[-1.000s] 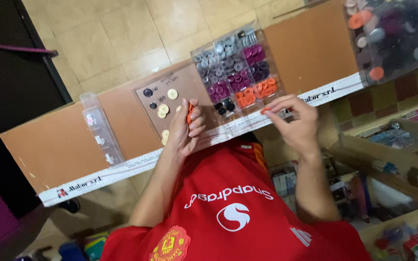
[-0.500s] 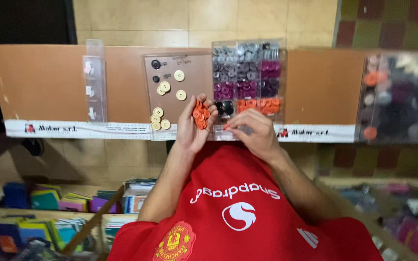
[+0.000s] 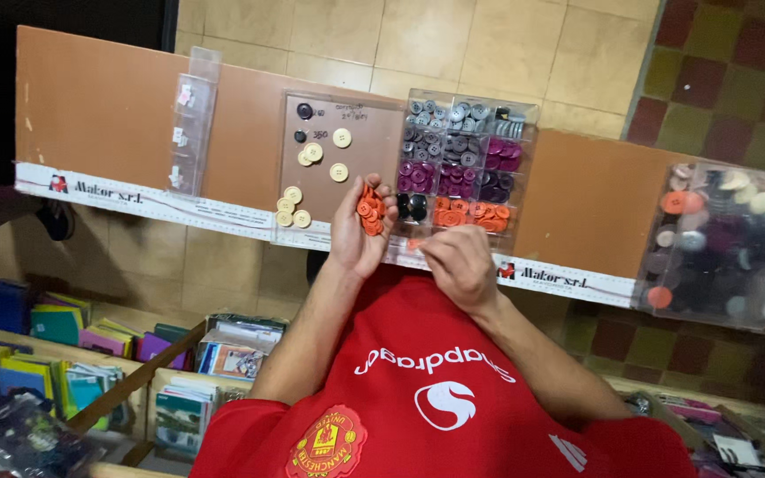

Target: The person sorts various orange and beige buttons by hand, picking them from a central pile and placing them into partitioned plastic trays or onto a board. The person also handles purple and black buttons from adjacent containers.

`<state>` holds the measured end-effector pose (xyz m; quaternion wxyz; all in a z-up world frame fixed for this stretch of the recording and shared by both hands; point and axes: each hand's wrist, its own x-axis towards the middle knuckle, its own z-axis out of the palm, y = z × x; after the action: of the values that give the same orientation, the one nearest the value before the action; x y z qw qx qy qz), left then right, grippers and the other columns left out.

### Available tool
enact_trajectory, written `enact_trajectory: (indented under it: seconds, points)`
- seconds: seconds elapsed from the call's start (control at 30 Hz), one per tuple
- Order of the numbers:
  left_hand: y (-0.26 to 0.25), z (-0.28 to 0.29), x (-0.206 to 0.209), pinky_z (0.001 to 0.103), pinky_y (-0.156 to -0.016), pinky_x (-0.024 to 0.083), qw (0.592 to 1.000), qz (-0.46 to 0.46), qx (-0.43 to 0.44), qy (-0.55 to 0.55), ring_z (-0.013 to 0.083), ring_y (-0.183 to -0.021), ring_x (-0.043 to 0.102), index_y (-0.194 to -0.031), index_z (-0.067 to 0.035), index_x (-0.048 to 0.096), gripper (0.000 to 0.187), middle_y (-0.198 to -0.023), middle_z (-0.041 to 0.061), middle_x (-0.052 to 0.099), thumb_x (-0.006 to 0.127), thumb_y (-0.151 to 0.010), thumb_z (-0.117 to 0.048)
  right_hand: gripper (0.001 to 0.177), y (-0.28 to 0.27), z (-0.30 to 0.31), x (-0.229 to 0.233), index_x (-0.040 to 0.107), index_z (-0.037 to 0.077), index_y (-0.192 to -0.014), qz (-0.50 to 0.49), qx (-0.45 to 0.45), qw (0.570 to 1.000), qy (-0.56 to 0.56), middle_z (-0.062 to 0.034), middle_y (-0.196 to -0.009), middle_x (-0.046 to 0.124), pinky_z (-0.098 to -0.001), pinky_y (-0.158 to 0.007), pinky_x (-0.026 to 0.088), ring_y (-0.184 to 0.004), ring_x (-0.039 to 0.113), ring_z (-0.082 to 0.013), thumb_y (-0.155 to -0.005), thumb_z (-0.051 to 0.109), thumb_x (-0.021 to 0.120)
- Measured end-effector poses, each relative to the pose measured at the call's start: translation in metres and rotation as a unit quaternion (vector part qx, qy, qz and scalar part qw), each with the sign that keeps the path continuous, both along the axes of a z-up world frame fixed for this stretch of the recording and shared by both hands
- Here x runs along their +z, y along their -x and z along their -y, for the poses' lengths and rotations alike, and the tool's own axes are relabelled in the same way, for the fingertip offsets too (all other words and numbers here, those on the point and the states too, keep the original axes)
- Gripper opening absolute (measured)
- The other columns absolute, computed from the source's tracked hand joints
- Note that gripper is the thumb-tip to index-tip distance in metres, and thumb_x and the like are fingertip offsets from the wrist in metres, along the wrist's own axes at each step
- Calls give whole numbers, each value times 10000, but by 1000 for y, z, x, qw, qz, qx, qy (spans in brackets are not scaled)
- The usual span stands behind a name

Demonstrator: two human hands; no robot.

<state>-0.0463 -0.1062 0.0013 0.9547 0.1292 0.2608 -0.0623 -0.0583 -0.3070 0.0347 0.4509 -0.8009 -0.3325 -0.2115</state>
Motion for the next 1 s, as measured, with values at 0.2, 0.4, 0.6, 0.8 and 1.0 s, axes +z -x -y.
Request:
enact_trajectory:
  seconds: [0.2, 0.4, 0.6, 0.8, 1.0]
  points:
    - [-19, 0, 22, 193, -705, 565, 999, 43, -14, -18, 113, -822, 564, -1179, -118, 584, 295, -924, 20, 522, 460, -1089, -370, 125, -16, -12, 27, 771, 110, -932, 3, -12, 1000, -19, -39, -902, 744, -412, -716, 547, -786, 688, -282, -844, 44, 831]
    - [-28, -5, 14, 177, -645, 487, 998, 59, -16, 9, 91, -765, 498, -1166, -126, 574, 282, -906, 11, 489, 458, -1092, -372, 113, -24, -11, 49, 776, 101, -946, -66, 7, 997, -46, -38, -926, 756, -410, -745, 549, -820, 696, -295, -870, 25, 809]
    - [-22, -4, 35, 460, -990, 594, 998, 30, 7, 51, 346, -1125, 691, -1221, -9, 606, 350, -1165, 222, 688, 476, -1071, -297, 93, -23, -16, 60, 790, 145, -994, -69, -22, 997, -1, 9, -999, 771, -388, -825, 515, -902, 677, -255, -911, 105, 785]
    - [-26, -1, 78, 547, -1169, 423, 994, 61, -39, 77, 410, -1336, 552, -1360, 21, 556, 435, -1403, 277, 579, 445, -1062, -276, 140, -30, -33, 77, 789, 128, -1038, -64, -58, 996, -9, -29, -1003, 758, -434, -841, 538, -904, 673, -288, -899, 124, 799]
    - [-27, -10, 67, 530, -1112, 479, 993, 52, -85, 67, 385, -1304, 579, -1396, 22, 524, 473, -1403, 251, 584, 451, -1069, -311, 268, -45, -69, 98, 766, 152, -1099, -45, -39, 994, 89, -50, -1029, 656, -449, -805, 495, -925, 594, -300, -877, 280, 842]
